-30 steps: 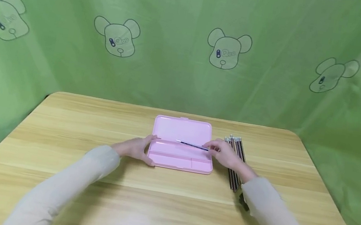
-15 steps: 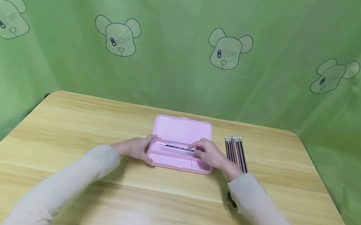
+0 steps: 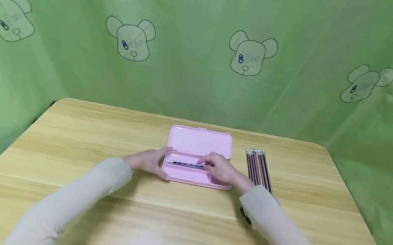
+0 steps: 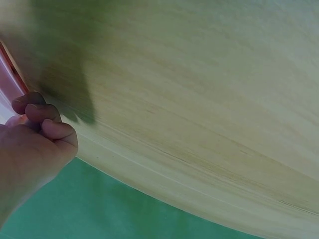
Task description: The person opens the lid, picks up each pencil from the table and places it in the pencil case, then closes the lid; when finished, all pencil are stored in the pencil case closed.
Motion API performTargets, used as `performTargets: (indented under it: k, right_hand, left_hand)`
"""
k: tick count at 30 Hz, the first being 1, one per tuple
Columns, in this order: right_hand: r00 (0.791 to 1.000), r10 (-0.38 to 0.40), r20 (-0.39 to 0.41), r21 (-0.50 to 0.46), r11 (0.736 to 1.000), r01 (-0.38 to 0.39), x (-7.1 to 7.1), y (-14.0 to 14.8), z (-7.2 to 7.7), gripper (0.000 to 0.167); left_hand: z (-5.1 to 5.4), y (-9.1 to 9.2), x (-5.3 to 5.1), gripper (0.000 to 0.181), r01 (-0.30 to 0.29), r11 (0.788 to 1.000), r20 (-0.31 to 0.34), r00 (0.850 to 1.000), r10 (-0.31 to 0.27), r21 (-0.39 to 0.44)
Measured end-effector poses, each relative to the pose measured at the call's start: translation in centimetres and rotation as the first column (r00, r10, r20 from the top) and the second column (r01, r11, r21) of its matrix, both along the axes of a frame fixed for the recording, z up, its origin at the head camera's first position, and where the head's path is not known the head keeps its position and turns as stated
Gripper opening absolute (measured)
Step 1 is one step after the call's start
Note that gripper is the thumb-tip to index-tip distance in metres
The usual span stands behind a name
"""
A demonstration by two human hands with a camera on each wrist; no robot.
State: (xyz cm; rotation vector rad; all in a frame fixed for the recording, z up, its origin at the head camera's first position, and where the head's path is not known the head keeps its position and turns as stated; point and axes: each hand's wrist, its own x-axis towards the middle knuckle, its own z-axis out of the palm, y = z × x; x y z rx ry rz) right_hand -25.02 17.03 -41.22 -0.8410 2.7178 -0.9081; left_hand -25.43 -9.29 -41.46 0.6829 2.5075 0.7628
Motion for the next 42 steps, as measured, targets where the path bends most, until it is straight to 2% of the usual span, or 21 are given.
performTargets:
  k: [2,3,8,11,12,16,18,19,22,25,34,42]
  right_hand:
    - [1.000,-0.001,0.010,0.013,1.000,0.000,-0.1,-0.1,-0.1,0.023]
    - [1.000,-0.005,0.015,0.024,1.000,0.005,-0.1,-0.2,-0.1,0.023]
    - [0.999,-0.039,0.028,0.076,0.996,0.036,-0.4,-0.4,-0.5,0.025]
    - [0.999,-0.015,0.033,0.060,0.998,0.013,-0.7,-0.2,-0.7,0.026]
    - [1.000,0.019,0.016,0.032,0.999,-0.019,-1.3,0.1,-1.6,0.025]
    - [0.998,0.056,0.024,0.003,0.998,-0.056,-1.7,0.4,-2.0,0.027]
    - [0.999,0.043,0.031,0.007,0.999,-0.043,-1.6,0.3,-2.0,0.027]
    - [0.999,0.015,0.050,0.030,0.999,-0.016,-1.0,0.0,-1.1,0.028]
    - [0.999,-0.016,0.050,0.055,0.998,0.013,-0.6,-0.1,-0.6,0.027]
    - [0.998,-0.021,0.051,0.066,0.998,0.018,-0.3,-0.1,-0.3,0.025]
    - [0.999,-0.010,0.038,0.018,1.000,0.010,-0.3,0.1,-0.5,0.022]
    - [0.998,-0.041,0.037,-0.061,0.997,0.043,-0.3,0.9,-0.1,0.020]
  left_hand:
    - [-0.1,0.1,0.0,0.107,-0.002,1.000,0.000,1.000,0.002,-0.004]
    - [0.2,0.2,0.1,0.105,-0.018,1.000,0.021,1.000,0.018,-0.010]
    - [0.2,0.4,0.2,0.103,-0.024,0.999,0.007,1.000,0.024,-0.029]
    - [0.3,0.3,0.2,0.102,-0.017,1.000,0.001,1.000,0.017,-0.022]
    - [0.4,0.3,0.3,0.102,-0.015,1.000,0.002,1.000,0.016,-0.019]
    - [0.4,0.3,0.3,0.102,-0.018,1.000,0.009,1.000,0.018,-0.019]
    - [0.4,0.3,0.3,0.102,-0.021,1.000,0.013,1.000,0.021,-0.020]
    - [0.4,0.3,0.2,0.103,-0.022,1.000,0.015,1.000,0.022,-0.022]
    - [0.5,0.3,0.2,0.103,-0.023,0.999,0.014,1.000,0.024,-0.028]
    - [0.4,0.3,0.1,0.102,-0.023,0.999,0.013,1.000,0.024,-0.027]
    - [0.2,0.3,0.1,0.102,-0.026,0.999,0.007,1.000,0.026,-0.029]
    - [0.2,0.3,0.2,0.102,-0.021,0.999,-0.004,1.000,0.021,-0.037]
